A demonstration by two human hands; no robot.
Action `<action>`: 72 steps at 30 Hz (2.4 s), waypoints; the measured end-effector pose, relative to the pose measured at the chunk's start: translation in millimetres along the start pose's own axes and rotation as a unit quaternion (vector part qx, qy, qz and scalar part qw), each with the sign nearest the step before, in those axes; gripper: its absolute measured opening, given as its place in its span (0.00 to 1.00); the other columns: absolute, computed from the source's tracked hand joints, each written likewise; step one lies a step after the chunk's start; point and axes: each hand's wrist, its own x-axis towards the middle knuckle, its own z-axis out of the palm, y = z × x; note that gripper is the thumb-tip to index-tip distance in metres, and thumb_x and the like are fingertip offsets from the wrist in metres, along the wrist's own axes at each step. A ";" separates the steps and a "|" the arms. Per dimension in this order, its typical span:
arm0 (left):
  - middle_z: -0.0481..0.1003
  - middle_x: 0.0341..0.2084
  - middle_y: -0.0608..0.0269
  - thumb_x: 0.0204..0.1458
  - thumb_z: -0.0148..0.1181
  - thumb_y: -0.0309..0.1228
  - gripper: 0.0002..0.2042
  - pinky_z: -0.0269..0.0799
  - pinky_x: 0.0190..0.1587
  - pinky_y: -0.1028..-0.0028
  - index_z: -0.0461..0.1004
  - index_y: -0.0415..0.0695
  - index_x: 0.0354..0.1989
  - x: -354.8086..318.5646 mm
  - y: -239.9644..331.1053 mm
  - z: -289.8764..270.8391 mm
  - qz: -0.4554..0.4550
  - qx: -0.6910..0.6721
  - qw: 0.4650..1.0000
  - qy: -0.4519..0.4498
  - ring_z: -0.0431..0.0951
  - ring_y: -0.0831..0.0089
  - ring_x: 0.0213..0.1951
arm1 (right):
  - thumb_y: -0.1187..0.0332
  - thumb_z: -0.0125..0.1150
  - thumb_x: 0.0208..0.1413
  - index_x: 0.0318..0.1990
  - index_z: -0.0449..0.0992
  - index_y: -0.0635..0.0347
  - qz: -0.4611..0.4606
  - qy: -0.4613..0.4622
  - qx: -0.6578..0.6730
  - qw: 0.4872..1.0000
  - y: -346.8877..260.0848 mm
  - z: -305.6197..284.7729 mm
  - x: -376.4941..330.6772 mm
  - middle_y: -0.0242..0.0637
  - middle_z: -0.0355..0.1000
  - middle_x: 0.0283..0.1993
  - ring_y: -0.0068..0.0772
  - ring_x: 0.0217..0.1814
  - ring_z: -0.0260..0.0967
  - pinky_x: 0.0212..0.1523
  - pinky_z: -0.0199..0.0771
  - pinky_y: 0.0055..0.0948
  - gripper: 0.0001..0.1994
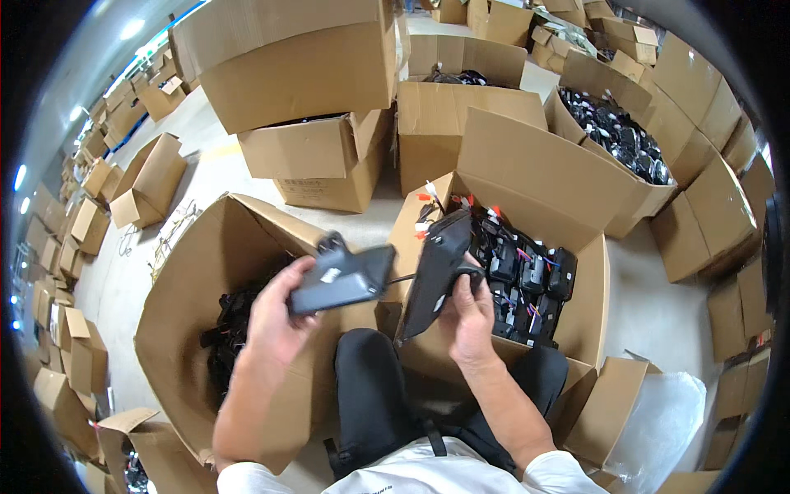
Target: The person sorts electronic head units by hand, taking them from shipping boxes and inspecting them.
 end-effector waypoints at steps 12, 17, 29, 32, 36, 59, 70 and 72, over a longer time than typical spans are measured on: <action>0.72 0.53 0.50 0.52 0.70 0.29 0.33 0.75 0.50 0.69 0.62 0.34 0.65 -34.8 -94.0 14.7 0.179 0.257 0.932 -0.183 0.77 0.64 0.50 | 0.55 0.44 0.71 0.57 0.69 0.60 0.014 0.051 -0.021 0.998 -16.0 -0.9 1.1 0.38 0.74 0.51 0.31 0.48 0.75 0.45 0.81 0.36 0.19; 0.68 0.59 0.45 0.58 0.60 0.52 0.38 0.60 0.64 0.67 0.62 0.28 0.63 -27.5 -127.5 23.0 0.430 0.275 0.856 -0.086 0.66 0.64 0.63 | 0.64 0.52 0.68 0.59 0.67 0.62 0.011 0.140 0.004 0.990 10.1 5.8 -9.6 0.34 0.73 0.53 0.26 0.55 0.70 0.58 0.70 0.30 0.17; 0.67 0.55 0.55 0.39 0.76 0.29 0.42 0.65 0.61 0.68 0.58 0.34 0.63 -26.6 -147.6 36.4 0.383 0.173 0.907 -0.020 0.69 0.68 0.57 | 0.63 0.49 0.70 0.60 0.65 0.63 0.078 0.134 -0.061 0.986 29.0 16.8 -63.6 0.30 0.70 0.50 0.21 0.50 0.69 0.50 0.76 0.26 0.17; 0.72 0.49 0.55 0.43 0.68 0.27 0.33 0.70 0.57 0.67 0.62 0.34 0.59 -22.4 -134.9 25.0 0.320 0.040 0.945 -0.050 0.74 0.68 0.51 | 0.60 0.51 0.69 0.68 0.59 0.66 0.204 0.051 -0.188 0.960 -24.3 5.4 -62.4 0.36 0.70 0.54 0.24 0.53 0.69 0.43 0.82 0.29 0.26; 0.74 0.50 0.51 0.46 0.68 0.36 0.34 0.73 0.55 0.64 0.64 0.31 0.59 -37.3 -120.3 28.7 0.165 -0.028 0.971 -0.171 0.77 0.64 0.51 | 0.56 0.51 0.68 0.65 0.63 0.70 -0.086 0.039 -0.393 0.915 -50.8 -21.8 -50.1 0.44 0.69 0.58 0.32 0.55 0.71 0.54 0.72 0.31 0.27; 0.71 0.43 0.68 0.64 0.56 0.40 0.17 0.65 0.53 0.80 0.68 0.39 0.51 7.6 -183.8 26.7 0.107 0.043 0.988 -0.106 0.68 0.83 0.45 | 0.64 0.51 0.69 0.67 0.60 0.70 -0.051 0.107 -0.342 0.932 3.4 -85.0 -63.2 0.39 0.66 0.62 0.26 0.62 0.61 0.65 0.58 0.26 0.25; 0.71 0.43 0.69 0.64 0.57 0.40 0.18 0.64 0.54 0.80 0.67 0.39 0.53 12.5 -186.5 24.0 0.102 0.040 0.988 -0.106 0.68 0.83 0.45 | 0.63 0.51 0.69 0.67 0.61 0.70 -0.050 0.114 -0.330 0.936 6.2 -86.0 -62.8 0.40 0.66 0.61 0.26 0.62 0.61 0.65 0.58 0.26 0.25; 0.75 0.47 0.64 0.66 0.51 0.41 0.16 0.73 0.53 0.71 0.68 0.41 0.53 15.4 -189.6 20.2 0.128 0.073 0.983 -0.107 0.75 0.76 0.48 | 0.63 0.51 0.69 0.67 0.60 0.69 -0.053 0.113 -0.328 0.937 7.3 -86.7 -63.3 0.39 0.66 0.61 0.26 0.61 0.62 0.64 0.58 0.26 0.25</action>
